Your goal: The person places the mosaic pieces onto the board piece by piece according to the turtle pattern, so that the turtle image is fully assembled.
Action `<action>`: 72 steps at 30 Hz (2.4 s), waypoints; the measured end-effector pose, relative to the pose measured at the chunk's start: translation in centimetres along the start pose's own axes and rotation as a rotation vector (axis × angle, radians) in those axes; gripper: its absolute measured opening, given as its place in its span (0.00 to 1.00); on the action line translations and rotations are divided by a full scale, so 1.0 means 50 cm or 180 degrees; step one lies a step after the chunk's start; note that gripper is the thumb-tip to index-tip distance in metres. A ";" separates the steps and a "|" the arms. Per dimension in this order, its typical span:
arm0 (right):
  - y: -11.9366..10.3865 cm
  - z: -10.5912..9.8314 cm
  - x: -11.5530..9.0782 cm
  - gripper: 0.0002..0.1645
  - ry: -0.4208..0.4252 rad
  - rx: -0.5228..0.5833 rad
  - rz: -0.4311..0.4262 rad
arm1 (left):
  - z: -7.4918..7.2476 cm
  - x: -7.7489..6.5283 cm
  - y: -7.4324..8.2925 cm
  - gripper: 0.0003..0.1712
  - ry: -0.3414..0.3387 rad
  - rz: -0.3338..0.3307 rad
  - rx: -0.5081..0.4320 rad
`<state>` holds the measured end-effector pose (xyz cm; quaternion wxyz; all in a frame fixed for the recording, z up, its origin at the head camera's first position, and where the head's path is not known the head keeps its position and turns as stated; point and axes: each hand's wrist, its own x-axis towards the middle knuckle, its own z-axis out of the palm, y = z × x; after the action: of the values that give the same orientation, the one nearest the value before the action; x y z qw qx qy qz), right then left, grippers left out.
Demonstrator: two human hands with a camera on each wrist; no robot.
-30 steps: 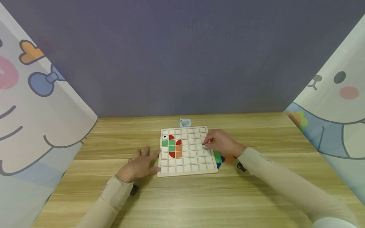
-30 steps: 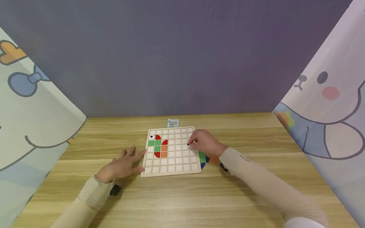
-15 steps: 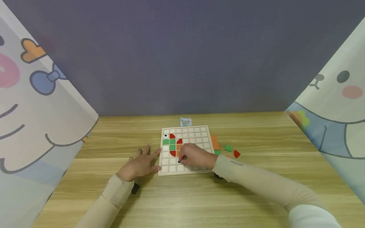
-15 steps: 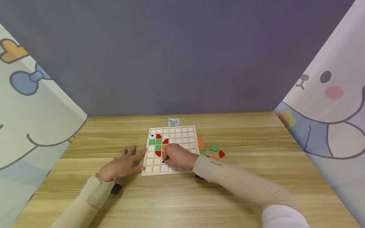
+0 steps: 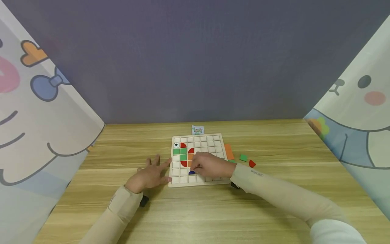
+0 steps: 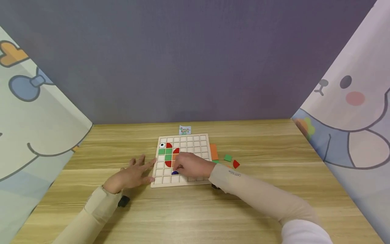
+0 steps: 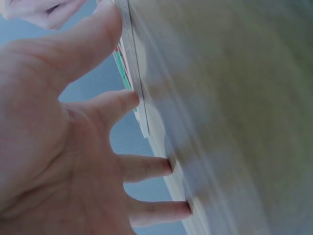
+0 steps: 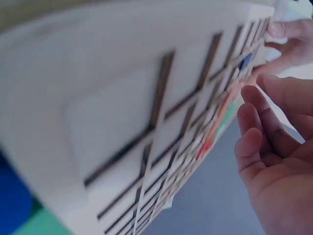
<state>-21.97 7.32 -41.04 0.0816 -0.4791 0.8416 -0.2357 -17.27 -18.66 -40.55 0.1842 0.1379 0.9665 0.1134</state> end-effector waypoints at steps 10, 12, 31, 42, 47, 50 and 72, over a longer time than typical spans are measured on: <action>0.020 -0.043 -0.042 0.10 0.0298 -0.0071 0.0108 | 0.002 0.001 -0.002 0.44 0.0004 0.0018 0.0024; 0.034 -0.054 -0.058 0.12 0.0409 -0.0077 0.0143 | 0.002 0.001 -0.002 0.45 0.0001 0.0016 0.0036; 0.185 -0.121 -0.240 0.20 0.0659 0.0157 0.1070 | 0.005 0.004 -0.007 0.45 0.0000 0.0006 -0.0013; 0.217 -0.103 -0.250 0.29 0.0307 0.0081 0.0800 | 0.008 0.008 -0.008 0.45 -0.0001 -0.0005 0.0002; 0.207 -0.110 -0.248 0.28 0.0213 0.0200 0.0813 | 0.009 0.010 -0.010 0.45 0.0004 -0.0008 0.0038; 0.203 -0.117 -0.260 0.27 0.0188 0.0177 0.0839 | 0.010 0.009 -0.009 0.45 0.0005 -0.0005 0.0045; 0.222 -0.122 -0.246 0.11 0.0610 -0.0308 0.1222 | 0.012 0.003 -0.007 0.45 0.0002 0.0016 -0.0005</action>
<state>-26.20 24.42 -42.03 0.0215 -0.2888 0.9316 -0.2196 -17.24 -18.86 -41.22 0.1837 0.1402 0.9662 0.1147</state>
